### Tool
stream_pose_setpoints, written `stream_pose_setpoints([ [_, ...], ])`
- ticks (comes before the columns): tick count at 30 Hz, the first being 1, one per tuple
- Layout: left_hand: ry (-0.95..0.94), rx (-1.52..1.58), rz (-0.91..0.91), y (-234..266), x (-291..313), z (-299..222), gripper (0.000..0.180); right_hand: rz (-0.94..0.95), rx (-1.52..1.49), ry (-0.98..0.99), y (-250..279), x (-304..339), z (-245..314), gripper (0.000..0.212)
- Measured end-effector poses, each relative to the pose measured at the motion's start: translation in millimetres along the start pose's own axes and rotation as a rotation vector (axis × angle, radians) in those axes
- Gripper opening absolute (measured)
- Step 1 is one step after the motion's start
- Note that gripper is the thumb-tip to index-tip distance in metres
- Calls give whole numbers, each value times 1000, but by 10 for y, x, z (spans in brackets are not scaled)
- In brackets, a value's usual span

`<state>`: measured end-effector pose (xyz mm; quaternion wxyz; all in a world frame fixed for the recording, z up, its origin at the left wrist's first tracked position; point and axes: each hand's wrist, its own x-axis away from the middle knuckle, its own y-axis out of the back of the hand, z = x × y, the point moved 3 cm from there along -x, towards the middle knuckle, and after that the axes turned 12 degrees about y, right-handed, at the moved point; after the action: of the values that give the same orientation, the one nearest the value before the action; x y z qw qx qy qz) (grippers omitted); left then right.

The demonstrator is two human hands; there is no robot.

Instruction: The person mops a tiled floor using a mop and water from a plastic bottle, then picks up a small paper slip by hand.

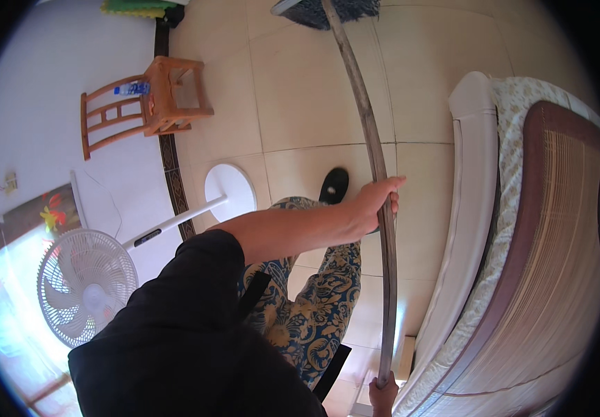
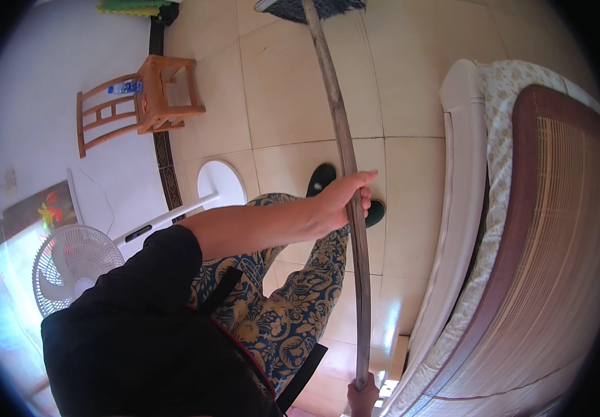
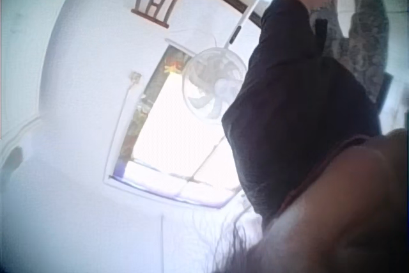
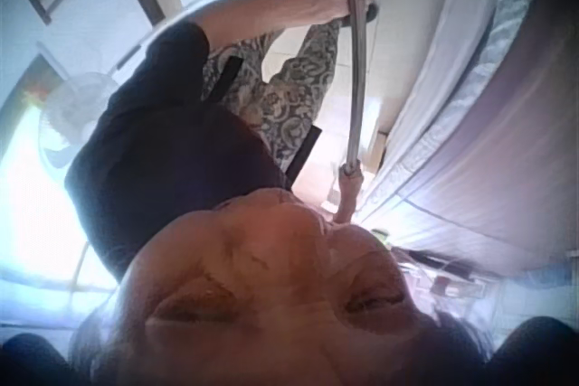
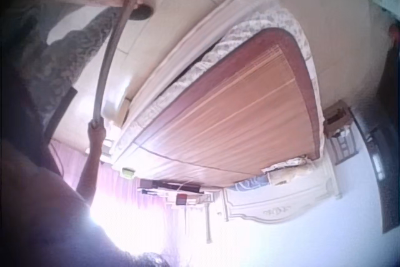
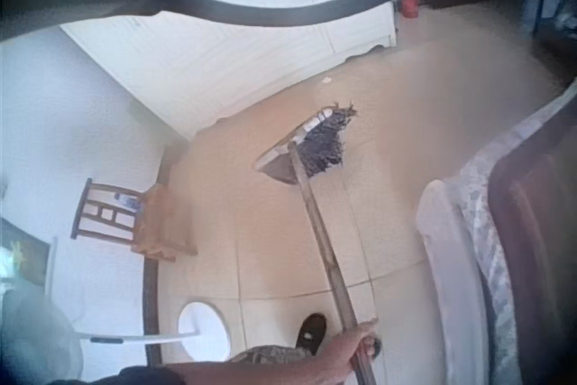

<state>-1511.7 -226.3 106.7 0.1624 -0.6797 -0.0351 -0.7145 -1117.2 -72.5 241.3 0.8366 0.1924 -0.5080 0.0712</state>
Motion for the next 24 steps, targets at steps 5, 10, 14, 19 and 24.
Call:
stream_pose_setpoints([
  [5, 86, 166, 14, 269, 341, 108, 22, 162, 350, -5, 609, 114, 10, 35],
  [10, 107, 430, 17, 624, 664, -125, 25, 295, 508, -34, 1208, -56, 725, 40],
  [14, 116, 648, -60, 935, 898, -645, 27, 332, 668, 31, 1572, -335, 1589, 43],
  [19, 42, 842, -1, 1455, 886, -1494, 31, 285, 742, 284, 1733, -959, 3166, 32],
  [24, 15, 939, -94, 2116, 693, -2347, 32, 382, 649, 128, 1568, -1413, 5020, 51],
])
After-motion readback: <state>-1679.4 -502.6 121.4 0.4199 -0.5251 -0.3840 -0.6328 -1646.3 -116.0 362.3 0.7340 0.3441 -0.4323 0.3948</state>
